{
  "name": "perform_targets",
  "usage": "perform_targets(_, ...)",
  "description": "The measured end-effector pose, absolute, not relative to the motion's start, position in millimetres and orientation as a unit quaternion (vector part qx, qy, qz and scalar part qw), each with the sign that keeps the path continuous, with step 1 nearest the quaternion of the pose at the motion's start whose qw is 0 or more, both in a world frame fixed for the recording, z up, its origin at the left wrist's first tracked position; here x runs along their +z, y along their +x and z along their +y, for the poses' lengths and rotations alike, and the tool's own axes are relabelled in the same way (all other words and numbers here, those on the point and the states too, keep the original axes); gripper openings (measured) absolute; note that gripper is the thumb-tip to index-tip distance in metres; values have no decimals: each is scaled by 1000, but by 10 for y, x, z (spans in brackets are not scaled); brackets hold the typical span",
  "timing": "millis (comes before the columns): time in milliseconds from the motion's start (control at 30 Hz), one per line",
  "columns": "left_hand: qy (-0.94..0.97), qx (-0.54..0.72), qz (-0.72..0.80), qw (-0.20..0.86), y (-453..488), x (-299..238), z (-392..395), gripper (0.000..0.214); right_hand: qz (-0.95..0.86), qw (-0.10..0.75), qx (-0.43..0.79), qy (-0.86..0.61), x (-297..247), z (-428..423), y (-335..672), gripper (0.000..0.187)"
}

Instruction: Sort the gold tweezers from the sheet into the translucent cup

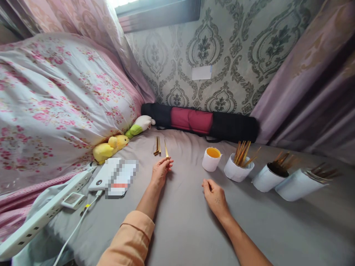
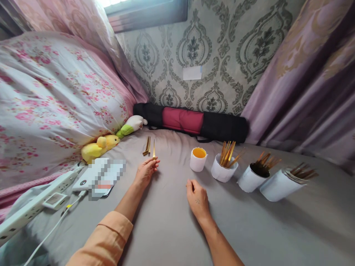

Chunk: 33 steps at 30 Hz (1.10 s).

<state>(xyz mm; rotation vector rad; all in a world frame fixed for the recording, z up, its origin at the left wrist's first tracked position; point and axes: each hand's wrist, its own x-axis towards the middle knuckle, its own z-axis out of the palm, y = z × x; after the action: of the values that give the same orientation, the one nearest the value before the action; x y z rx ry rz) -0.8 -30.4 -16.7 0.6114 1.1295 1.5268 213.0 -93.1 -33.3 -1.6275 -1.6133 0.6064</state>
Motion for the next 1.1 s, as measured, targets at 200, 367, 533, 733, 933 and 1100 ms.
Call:
perform_targets(200, 266, 630, 463, 564, 213, -177, -467, 31, -634, 374, 238, -634, -312, -931, 2130, 42)
perform_targets(367, 275, 620, 458, 575, 371, -185, -584, 31, -629, 374, 243, -637, -302, -937, 2129, 42)
perform_targets(533, 288, 609, 458, 580, 473, -199, -676, 33, -628, 384, 252, -628, -294, -936, 2131, 45)
perform_targets(733, 306, 598, 465, 577, 562, -199, -774, 35, -613, 404, 285, -616, -290, -936, 2133, 45)
perform_targets(933, 318, 588, 470, 576, 633, -173, -842, 37, -600, 419, 312, -606, -276, -941, 2135, 45)
perform_targets(1100, 327, 579, 476, 576, 691, -144, -902, 34, -588, 426, 341, -596, -275, -937, 2135, 46)
